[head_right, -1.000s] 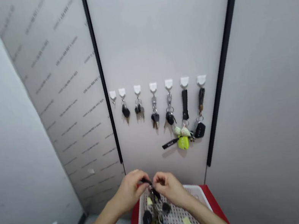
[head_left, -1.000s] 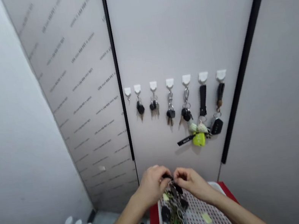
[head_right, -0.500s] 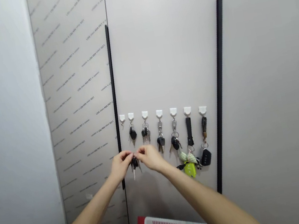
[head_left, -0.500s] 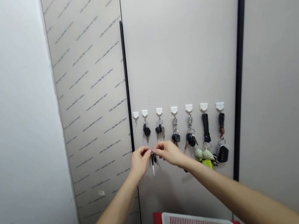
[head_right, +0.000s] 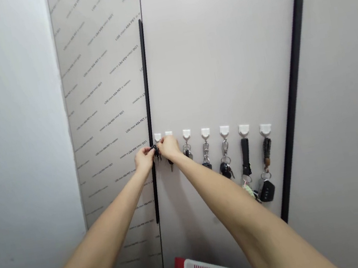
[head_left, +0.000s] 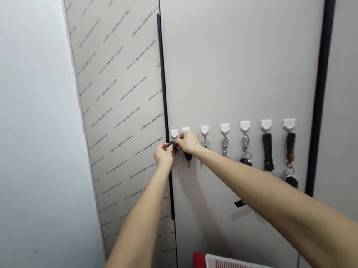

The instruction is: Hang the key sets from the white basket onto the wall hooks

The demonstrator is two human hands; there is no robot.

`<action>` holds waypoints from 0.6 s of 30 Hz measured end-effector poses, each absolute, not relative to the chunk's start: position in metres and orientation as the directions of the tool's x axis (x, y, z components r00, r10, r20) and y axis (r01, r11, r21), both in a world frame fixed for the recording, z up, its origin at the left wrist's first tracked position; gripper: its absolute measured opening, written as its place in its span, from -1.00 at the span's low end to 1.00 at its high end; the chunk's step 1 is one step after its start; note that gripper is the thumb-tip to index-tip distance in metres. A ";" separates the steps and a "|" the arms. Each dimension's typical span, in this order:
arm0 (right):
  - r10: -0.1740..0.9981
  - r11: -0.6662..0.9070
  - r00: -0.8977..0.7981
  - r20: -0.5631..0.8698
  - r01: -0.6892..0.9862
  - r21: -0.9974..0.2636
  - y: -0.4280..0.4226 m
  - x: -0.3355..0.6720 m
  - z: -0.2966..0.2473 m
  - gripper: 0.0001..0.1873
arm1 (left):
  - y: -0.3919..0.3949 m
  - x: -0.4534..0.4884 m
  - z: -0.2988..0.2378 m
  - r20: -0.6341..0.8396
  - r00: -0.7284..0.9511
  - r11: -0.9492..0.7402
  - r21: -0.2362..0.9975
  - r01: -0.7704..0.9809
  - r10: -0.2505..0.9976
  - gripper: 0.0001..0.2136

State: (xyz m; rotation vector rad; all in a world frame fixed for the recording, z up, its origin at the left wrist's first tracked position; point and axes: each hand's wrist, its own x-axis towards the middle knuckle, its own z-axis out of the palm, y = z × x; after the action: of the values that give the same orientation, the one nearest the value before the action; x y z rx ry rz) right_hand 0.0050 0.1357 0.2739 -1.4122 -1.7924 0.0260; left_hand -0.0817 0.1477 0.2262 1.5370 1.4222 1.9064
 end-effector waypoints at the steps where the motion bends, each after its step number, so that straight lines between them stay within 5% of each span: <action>1: 0.798 0.350 -0.020 0.602 0.829 -0.436 0.137 0.002 0.275 -0.81 | 0.150 -0.082 0.229 0.557 -0.387 -0.439 0.826 0.354 0.735 -0.86; 9: 0.782 0.253 -0.061 0.620 0.940 -0.228 0.139 -0.005 0.275 -0.77 | 0.152 -0.080 0.234 0.489 -0.370 -0.277 0.823 0.496 0.790 -0.87; 15: 0.718 0.440 -0.253 0.648 0.887 -0.142 0.112 0.018 0.242 -0.73 | 0.146 -0.094 0.186 0.368 -0.286 -0.209 0.862 0.462 0.885 -0.85; 18: 0.739 0.515 -0.312 0.597 0.833 -0.201 0.091 0.045 0.201 -0.74 | 0.132 -0.096 0.151 0.250 -0.206 -0.172 0.927 0.333 0.946 -0.91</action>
State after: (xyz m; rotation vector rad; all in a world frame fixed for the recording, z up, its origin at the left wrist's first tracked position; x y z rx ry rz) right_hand 0.0454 0.0915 0.2012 -1.2763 -2.1140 -0.1898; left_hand -0.0958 0.1322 0.1506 1.4865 1.5266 1.3968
